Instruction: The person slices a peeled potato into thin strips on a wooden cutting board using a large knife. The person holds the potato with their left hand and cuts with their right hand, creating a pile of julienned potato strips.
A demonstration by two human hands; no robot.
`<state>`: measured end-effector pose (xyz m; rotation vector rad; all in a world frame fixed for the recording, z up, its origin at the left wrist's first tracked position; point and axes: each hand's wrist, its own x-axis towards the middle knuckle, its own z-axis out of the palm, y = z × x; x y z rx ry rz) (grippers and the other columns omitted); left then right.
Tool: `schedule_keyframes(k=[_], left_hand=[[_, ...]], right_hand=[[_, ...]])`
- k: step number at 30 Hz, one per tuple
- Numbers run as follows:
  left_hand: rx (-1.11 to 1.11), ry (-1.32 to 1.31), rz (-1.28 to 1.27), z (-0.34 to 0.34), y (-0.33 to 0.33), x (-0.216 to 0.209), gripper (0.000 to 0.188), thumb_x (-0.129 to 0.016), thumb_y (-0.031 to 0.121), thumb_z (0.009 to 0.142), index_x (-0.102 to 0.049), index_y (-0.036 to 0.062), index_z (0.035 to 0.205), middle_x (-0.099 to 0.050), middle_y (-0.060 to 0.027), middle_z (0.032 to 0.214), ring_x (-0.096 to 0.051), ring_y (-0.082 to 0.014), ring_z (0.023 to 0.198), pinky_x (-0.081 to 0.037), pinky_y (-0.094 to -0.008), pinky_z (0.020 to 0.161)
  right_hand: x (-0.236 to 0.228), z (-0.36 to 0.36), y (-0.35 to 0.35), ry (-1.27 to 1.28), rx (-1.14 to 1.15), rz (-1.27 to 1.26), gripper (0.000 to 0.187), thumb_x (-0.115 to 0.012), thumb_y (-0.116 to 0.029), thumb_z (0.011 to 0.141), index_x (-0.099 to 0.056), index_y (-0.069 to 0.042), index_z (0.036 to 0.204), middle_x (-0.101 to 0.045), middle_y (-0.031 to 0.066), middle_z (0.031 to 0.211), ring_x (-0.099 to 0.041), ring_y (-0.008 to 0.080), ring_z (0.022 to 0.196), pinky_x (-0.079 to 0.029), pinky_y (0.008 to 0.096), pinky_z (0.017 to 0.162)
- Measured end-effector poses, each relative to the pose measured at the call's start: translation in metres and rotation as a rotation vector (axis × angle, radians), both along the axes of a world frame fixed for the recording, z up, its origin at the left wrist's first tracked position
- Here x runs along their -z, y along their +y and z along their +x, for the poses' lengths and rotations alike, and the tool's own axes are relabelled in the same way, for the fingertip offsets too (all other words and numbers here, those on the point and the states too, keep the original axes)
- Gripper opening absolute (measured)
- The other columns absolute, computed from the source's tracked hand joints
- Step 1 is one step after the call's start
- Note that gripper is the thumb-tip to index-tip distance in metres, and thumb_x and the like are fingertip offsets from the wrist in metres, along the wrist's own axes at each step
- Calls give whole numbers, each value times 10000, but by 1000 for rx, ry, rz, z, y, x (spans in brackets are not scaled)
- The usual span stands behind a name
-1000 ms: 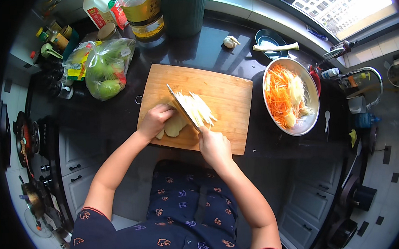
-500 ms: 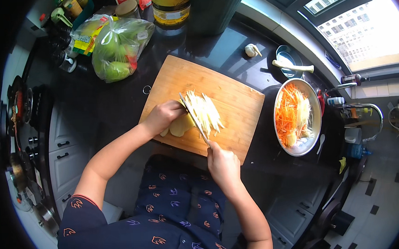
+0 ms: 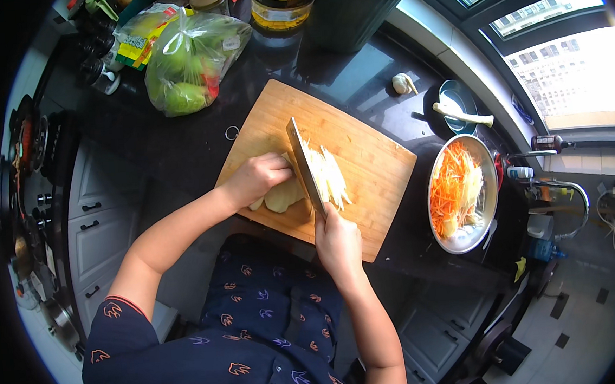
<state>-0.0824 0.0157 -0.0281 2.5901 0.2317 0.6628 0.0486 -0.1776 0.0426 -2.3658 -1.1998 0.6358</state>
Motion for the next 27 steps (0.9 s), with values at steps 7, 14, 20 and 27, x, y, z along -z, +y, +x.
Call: schedule_keyframes(k=[7,14,20,27], left_hand=[[-20,-24,58,-2,-3,5,181,-674,70,797,-734,104,965,-689,-13,949,-686,-212,907,-595,-312,710],[-28,-27,66,0,-6,9,191,-672,87,794,-738,108,972,-694,2,955,-682,-198,927,-601,-304,718],[-46,38,93,-2,-5,7,192,-663,92,796,-733,100,974,-701,-11,978,-683,-211,935,-603,-301,730],[-33,-12,42,-5,-8,2,210,-669,65,793,-735,81,992,-704,-25,999,-695,-221,968,-610,-323,745]], right_hand=[[-28,-8,-13,-32,-56,-80,197,-630,-169,981,-672,-52,1134,-652,262,685,-671,456,657,-540,538,626],[-27,-13,-7,-103,-72,-186,194,-616,-174,982,-649,-85,1152,-655,268,682,-671,476,661,-547,563,636],[-1,-6,9,-80,-64,-112,171,-601,-202,995,-650,-89,1114,-656,278,703,-670,484,697,-538,571,645],[-31,-9,-3,-38,-7,-101,209,-636,-186,982,-686,-45,1128,-665,279,755,-683,452,730,-546,517,655]])
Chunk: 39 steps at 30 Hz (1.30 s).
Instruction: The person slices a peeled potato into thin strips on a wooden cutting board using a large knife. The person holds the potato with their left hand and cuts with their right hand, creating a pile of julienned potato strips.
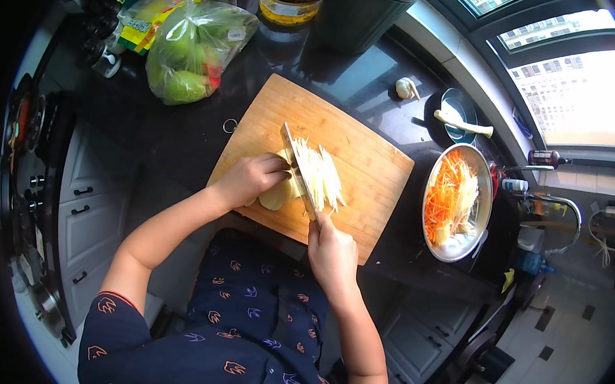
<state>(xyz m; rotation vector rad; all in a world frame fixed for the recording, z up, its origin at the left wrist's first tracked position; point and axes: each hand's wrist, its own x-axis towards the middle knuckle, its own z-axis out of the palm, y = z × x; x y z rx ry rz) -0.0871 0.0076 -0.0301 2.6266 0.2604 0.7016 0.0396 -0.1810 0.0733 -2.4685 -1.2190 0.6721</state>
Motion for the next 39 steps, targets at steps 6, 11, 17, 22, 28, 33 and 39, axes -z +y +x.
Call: schedule_keyframes(k=[6,11,17,22,28,33,39], left_hand=[[-16,3,-37,-3,-5,-2,238,-670,34,788,-740,68,1013,-710,-40,1016,-696,-231,973,-611,-330,755],[-28,6,-24,-2,-4,0,258,-670,17,766,-739,66,1010,-712,-45,1015,-691,-243,974,-612,-331,771],[-31,11,-13,0,-5,5,254,-667,21,765,-734,71,1004,-707,-39,1004,-687,-244,965,-611,-331,773],[-38,-1,-26,-7,-7,3,232,-654,31,784,-727,72,1001,-702,-32,992,-685,-235,958,-606,-329,763],[-51,15,-91,-9,-8,1,212,-667,40,793,-734,70,992,-708,-39,1013,-691,-238,982,-602,-333,788],[-49,-2,-45,-12,-5,5,227,-684,62,804,-742,72,1024,-708,-56,1041,-694,-241,1009,-601,-339,804],[-68,-17,-63,-11,-5,4,208,-680,58,828,-741,70,1026,-707,-59,1033,-696,-244,987,-603,-342,790]], right_hand=[[-1,-5,-8,-97,-78,-32,196,-623,-170,979,-684,-90,1147,-666,245,684,-682,444,653,-557,530,630],[-3,-15,3,-170,-106,-167,195,-586,-178,991,-662,-116,1160,-672,245,683,-685,452,649,-561,553,623],[29,-7,16,-153,-107,-75,162,-576,-205,994,-639,-118,1115,-672,251,693,-673,477,658,-549,584,633],[26,2,16,-79,-64,-22,144,-597,-223,998,-642,-91,1034,-658,268,701,-661,490,684,-531,585,644],[21,0,7,-98,-70,-17,173,-614,-215,988,-668,-115,1118,-661,252,682,-671,471,662,-544,558,633],[-12,-6,-1,-113,-57,-10,223,-642,-193,973,-694,-114,1176,-669,233,687,-680,444,653,-550,530,625],[-16,-4,-3,-126,-91,-62,209,-629,-182,978,-697,-109,1162,-671,224,684,-683,434,649,-557,520,624]])
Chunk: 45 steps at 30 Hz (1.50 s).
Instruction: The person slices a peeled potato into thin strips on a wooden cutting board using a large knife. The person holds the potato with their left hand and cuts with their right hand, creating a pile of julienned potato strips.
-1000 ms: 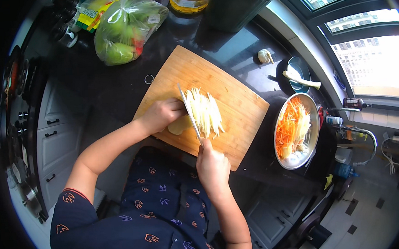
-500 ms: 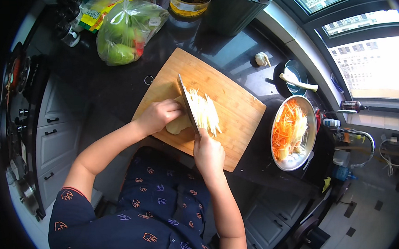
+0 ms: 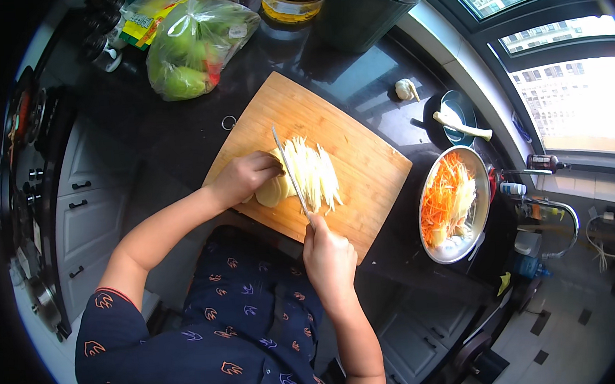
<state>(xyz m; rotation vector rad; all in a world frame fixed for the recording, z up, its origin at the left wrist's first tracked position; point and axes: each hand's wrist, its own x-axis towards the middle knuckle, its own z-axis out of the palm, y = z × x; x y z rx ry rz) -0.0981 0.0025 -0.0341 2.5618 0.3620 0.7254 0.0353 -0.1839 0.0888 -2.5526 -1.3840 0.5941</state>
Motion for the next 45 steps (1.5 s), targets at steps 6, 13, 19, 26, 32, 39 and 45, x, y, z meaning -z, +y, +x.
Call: schedule_keyframes(k=[6,13,19,26,32,39,45], left_hand=[[32,7,-14,3,2,-2,260,-653,36,798,-732,69,1044,-688,-46,1018,-681,-238,998,-604,-328,789],[26,11,12,-1,2,1,281,-651,41,801,-739,64,1067,-690,-49,1020,-680,-241,995,-605,-329,794],[13,12,42,4,1,-3,246,-651,48,796,-739,63,1026,-696,-50,1005,-681,-241,974,-607,-326,778],[-3,1,30,4,1,-3,210,-654,52,809,-741,64,1000,-704,-48,995,-687,-240,936,-609,-336,740],[-14,37,36,1,-2,-3,198,-658,54,816,-742,68,994,-703,-44,986,-692,-224,918,-606,-338,719],[-45,-10,113,4,-2,-5,171,-661,55,800,-727,76,956,-676,-24,915,-679,-199,903,-604,-287,728],[-34,37,102,5,-3,-7,150,-658,60,789,-709,91,927,-666,-21,899,-677,-202,899,-603,-293,725]], right_hand=[[-11,-9,-1,-58,-34,-103,208,-610,-173,989,-675,-89,1167,-665,223,654,-682,423,608,-559,524,583],[-14,-15,-4,-56,-9,-167,180,-587,-176,1001,-666,-98,1142,-660,248,682,-677,458,657,-546,536,613],[37,-7,3,-121,-101,-69,311,-585,-112,955,-602,-107,1266,-653,211,622,-675,413,564,-556,536,551],[28,6,-5,-28,-40,93,238,-643,-166,975,-693,-107,1200,-663,217,670,-677,416,598,-546,513,574],[6,-2,-14,-30,-54,-9,240,-635,-170,980,-693,-120,1208,-664,213,662,-678,419,597,-554,522,573],[24,-6,0,-62,-68,-83,230,-609,-158,973,-659,-127,1196,-654,212,637,-670,439,591,-551,540,562],[39,4,19,65,-7,48,147,-599,-185,1007,-657,-65,1067,-649,279,722,-658,481,706,-521,548,626]])
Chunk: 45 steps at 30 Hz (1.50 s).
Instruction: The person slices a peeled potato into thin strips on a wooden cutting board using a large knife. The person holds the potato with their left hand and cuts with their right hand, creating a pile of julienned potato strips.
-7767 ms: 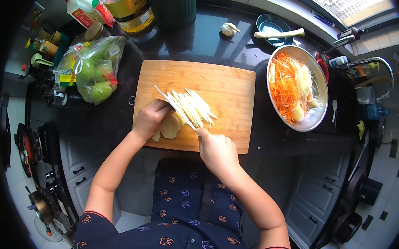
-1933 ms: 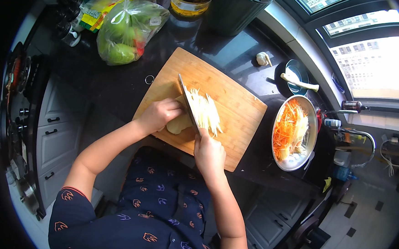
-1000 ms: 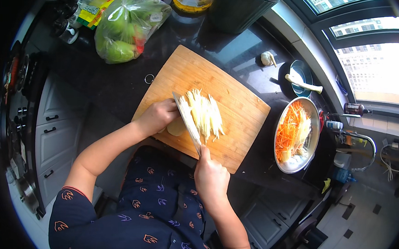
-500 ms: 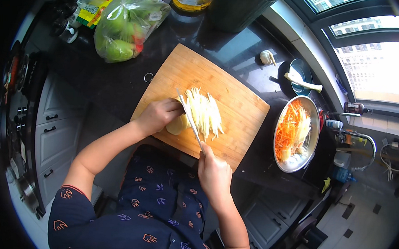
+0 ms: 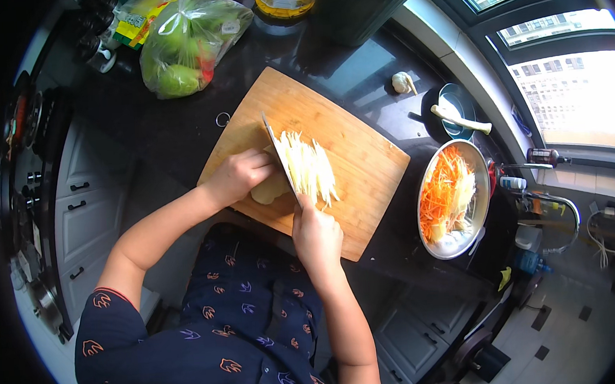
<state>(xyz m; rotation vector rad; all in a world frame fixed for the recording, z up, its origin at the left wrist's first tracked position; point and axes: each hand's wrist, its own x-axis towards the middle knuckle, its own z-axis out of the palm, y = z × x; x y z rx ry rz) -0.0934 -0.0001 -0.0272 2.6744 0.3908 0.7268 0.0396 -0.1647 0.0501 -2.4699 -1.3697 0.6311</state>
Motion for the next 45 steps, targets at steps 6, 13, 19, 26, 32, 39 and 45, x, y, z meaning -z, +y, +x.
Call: schedule_keyframes(k=[6,13,19,26,32,39,45], left_hand=[[56,-15,-66,-6,0,5,218,-653,45,795,-735,70,996,-710,-50,1000,-696,-245,932,-607,-348,760],[74,10,-110,-8,4,2,226,-652,28,798,-741,63,1003,-713,-62,1011,-699,-260,938,-606,-359,768],[74,41,-79,-8,4,2,222,-649,9,789,-729,38,994,-712,-80,1012,-691,-262,978,-605,-341,808],[51,-10,-90,-7,3,2,215,-646,16,788,-728,47,985,-700,-72,1025,-683,-261,973,-610,-344,788],[54,-41,-106,-7,2,8,169,-664,51,832,-732,55,987,-689,-69,944,-685,-272,908,-591,-366,746],[51,-10,-110,-9,2,9,185,-647,37,822,-733,52,986,-697,-82,975,-687,-280,918,-593,-372,756],[14,-27,-66,-6,1,7,175,-651,31,793,-740,49,943,-706,-98,981,-691,-291,903,-591,-374,761]], right_hand=[[-8,6,-22,-50,-12,51,231,-639,-197,974,-703,-135,1187,-656,235,675,-668,442,627,-541,531,600],[-26,1,-33,-84,-76,-11,223,-637,-184,977,-708,-116,1177,-660,218,654,-674,415,592,-557,510,576],[-1,-17,-19,-190,-109,-132,352,-575,-113,932,-610,-102,1282,-669,190,633,-685,395,565,-561,521,542],[14,2,-10,-45,-84,112,282,-637,-155,951,-668,-134,1231,-671,211,687,-674,429,618,-562,515,604],[-18,4,-30,-54,-51,110,234,-636,-172,975,-693,-126,1198,-650,207,649,-667,417,598,-550,512,583],[-23,-4,-33,-127,-106,5,218,-627,-158,966,-685,-103,1168,-659,193,641,-678,396,583,-559,504,570],[5,-11,-14,-104,-77,-28,254,-586,-129,951,-628,-116,1201,-675,209,669,-682,421,607,-560,533,587]])
